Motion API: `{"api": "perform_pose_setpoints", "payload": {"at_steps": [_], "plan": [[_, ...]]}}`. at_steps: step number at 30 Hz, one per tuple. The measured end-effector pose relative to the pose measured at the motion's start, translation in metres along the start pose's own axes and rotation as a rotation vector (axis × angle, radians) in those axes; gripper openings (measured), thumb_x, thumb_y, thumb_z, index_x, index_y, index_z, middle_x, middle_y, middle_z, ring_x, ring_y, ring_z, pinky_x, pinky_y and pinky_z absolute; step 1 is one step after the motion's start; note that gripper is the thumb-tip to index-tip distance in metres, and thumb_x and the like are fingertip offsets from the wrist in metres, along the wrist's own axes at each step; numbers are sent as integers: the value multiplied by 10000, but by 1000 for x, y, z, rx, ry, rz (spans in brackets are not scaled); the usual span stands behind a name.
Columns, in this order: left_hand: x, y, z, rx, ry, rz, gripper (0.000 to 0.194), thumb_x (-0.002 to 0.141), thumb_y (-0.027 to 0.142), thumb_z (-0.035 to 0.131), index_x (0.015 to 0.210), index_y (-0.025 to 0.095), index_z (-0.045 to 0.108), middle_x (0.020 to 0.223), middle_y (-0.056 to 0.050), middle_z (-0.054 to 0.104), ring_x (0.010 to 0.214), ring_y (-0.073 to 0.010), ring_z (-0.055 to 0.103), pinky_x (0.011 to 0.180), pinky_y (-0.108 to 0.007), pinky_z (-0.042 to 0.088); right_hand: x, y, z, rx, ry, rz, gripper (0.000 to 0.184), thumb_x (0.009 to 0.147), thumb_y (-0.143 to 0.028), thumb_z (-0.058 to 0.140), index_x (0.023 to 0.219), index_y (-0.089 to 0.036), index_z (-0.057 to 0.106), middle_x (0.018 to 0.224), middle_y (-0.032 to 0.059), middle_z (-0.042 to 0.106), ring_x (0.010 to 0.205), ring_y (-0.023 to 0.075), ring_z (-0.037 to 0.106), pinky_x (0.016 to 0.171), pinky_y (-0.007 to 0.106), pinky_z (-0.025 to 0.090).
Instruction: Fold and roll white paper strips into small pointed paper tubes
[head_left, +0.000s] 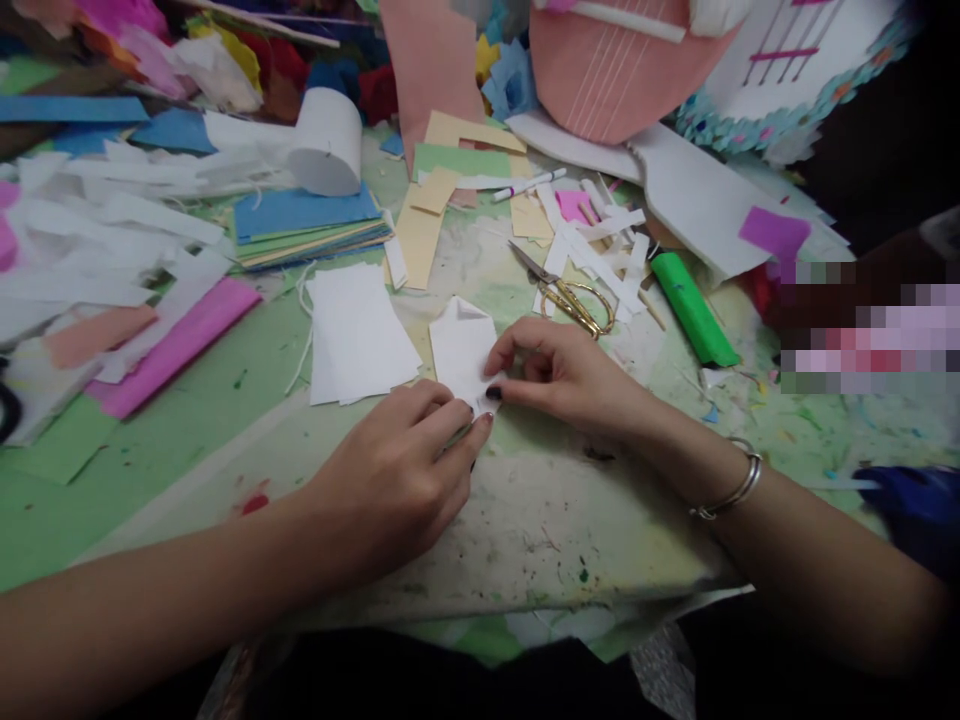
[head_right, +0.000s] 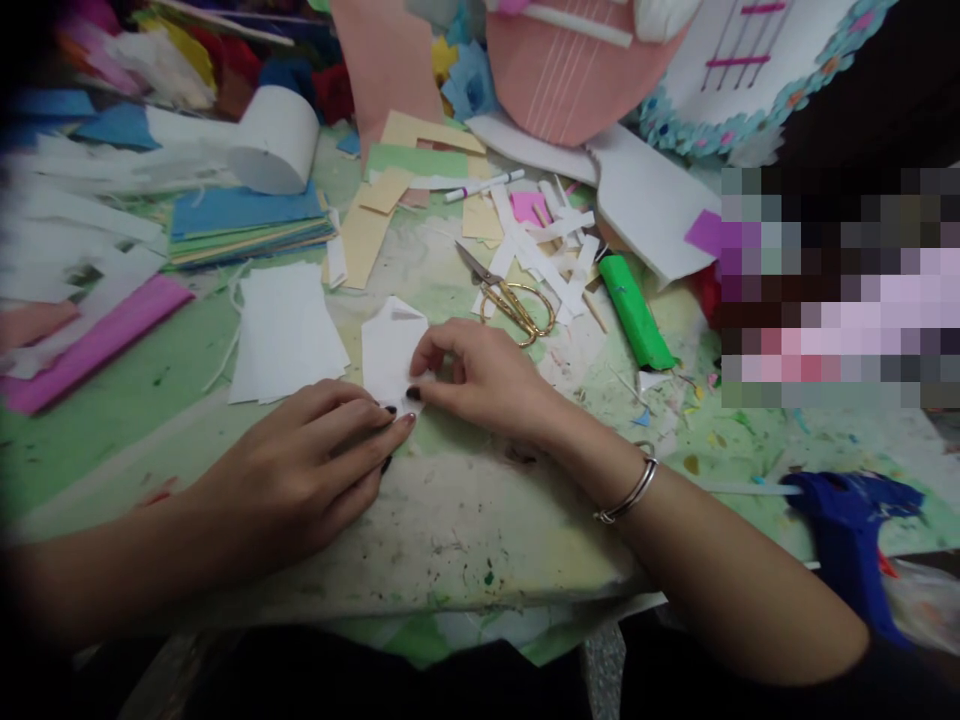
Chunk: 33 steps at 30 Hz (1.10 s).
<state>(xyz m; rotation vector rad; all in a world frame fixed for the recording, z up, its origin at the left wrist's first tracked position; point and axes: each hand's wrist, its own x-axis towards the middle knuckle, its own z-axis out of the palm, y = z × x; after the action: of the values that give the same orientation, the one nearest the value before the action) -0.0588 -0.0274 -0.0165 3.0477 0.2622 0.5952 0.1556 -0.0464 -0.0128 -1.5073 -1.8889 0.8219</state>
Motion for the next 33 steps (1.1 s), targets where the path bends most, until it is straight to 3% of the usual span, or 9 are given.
{"api": "perform_pose_setpoints", "payload": {"at_steps": [4,9,18,23,33], "plan": [[-1,1,1,-9,-10,-33,275,889,128,517,1091,8,659,880,-148,641,957,-294,581,782,-468,551,0,-4,3,-136,38,-26,97,732,-177,726,735,-154,632,758,-5,576,674,102,466,631,247,326],[-5,2,4,20,21,-31,287,893,130,514,1127,20,639,958,-156,656,1080,-335,567,864,-522,519,3,-1,-1,-107,21,30,72,729,-93,693,740,-146,646,715,-10,592,637,95,484,622,247,335],[-4,2,-4,142,-16,-6,261,886,157,546,1095,62,671,908,-136,688,957,-319,636,766,-485,544,-2,0,-2,-100,-11,-6,59,746,-157,723,792,-144,689,746,-11,548,621,84,477,624,246,351],[-5,2,-2,187,-30,2,284,886,163,555,1134,76,663,1113,-156,685,1066,-341,617,832,-492,531,-2,-2,-1,-113,-24,0,39,755,-146,708,785,-144,683,742,-5,543,652,97,480,633,248,348],[-12,7,-5,237,-64,-4,308,888,161,552,1167,59,634,1099,-152,692,1052,-324,620,867,-484,517,-2,-2,-2,-124,-40,-13,33,780,-144,678,754,-147,658,740,-9,547,643,92,478,622,244,343]]}}
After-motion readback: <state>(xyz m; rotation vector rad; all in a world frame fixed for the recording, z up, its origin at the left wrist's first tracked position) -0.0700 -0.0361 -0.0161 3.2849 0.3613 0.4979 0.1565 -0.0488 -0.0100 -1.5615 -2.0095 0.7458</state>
